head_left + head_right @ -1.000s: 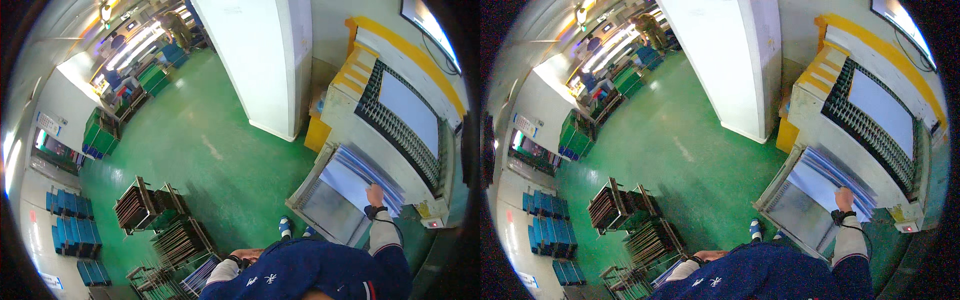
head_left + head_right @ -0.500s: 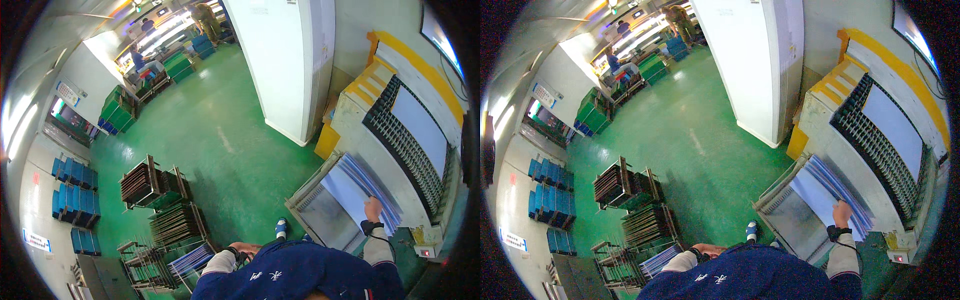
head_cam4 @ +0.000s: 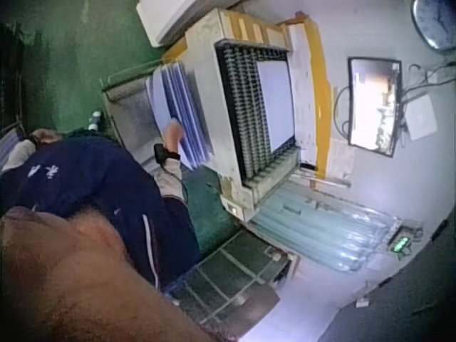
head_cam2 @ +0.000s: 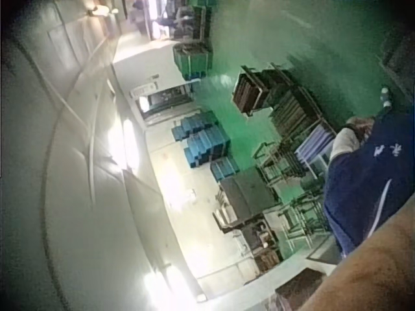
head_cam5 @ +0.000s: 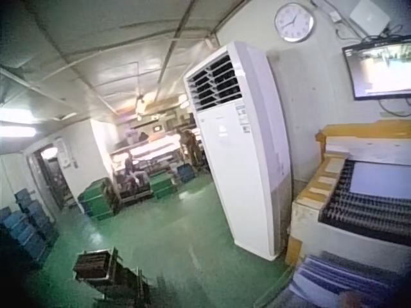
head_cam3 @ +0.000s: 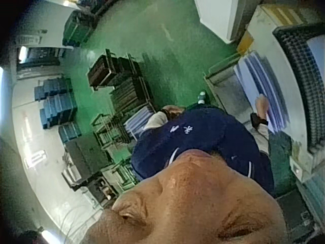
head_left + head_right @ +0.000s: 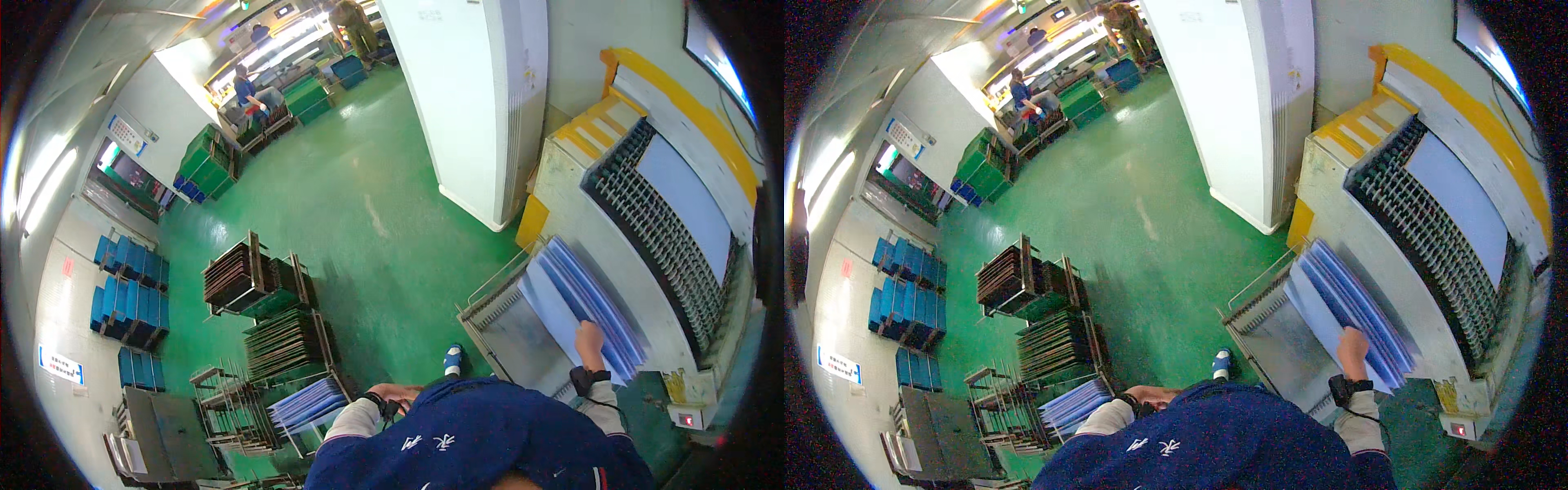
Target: Manually moving rectangular panels from a machine output or rack onto a vertical storage cart.
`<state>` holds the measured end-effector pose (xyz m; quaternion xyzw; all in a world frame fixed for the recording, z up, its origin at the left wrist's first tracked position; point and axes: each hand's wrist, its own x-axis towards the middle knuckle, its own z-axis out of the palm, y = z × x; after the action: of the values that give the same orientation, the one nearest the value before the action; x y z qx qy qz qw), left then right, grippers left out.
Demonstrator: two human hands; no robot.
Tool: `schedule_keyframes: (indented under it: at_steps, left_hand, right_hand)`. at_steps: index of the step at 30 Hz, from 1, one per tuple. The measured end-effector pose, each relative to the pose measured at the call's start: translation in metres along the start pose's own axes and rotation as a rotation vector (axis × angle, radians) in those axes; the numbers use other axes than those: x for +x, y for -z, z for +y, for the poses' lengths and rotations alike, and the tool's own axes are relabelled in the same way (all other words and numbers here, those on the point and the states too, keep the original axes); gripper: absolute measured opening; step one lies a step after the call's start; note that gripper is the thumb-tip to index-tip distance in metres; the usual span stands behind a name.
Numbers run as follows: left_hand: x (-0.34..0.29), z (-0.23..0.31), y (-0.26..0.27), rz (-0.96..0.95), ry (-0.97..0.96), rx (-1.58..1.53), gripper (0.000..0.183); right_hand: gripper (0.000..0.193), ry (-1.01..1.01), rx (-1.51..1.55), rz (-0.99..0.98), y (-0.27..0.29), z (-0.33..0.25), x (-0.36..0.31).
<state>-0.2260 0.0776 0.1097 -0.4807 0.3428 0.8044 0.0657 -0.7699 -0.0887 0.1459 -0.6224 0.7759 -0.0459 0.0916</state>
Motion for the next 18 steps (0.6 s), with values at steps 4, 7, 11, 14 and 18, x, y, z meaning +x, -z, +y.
schedule_keyframes:
  at_steps: [4, 7, 11, 14, 18]
  left_hand:
    - [0.004, 0.004, -0.007, 0.018, 0.0, 0.014, 0.074]
    - [0.005, 0.01, -0.009, 0.034, 0.002, 0.031, 0.073]
    - [0.004, 0.025, -0.009, 0.067, 0.004, 0.06, 0.073]
    - [0.006, 0.039, -0.006, 0.067, 0.008, 0.095, 0.073]
    - [0.01, 0.05, 0.0, 0.078, 0.007, 0.123, 0.072]
  right_hand:
    - [0.016, 0.044, -0.032, -0.003, 0.028, -0.003, 0.005]
    - [0.019, 0.11, -0.007, 0.007, 0.099, -0.022, -0.003]
    - [0.023, 0.106, 0.041, 0.149, 0.165, -0.015, -0.011]
    - [0.036, 0.078, 0.034, 0.333, 0.18, 0.05, -0.013]
    - [0.038, -0.102, 0.767, 0.183, 0.223, 0.073, -0.037]
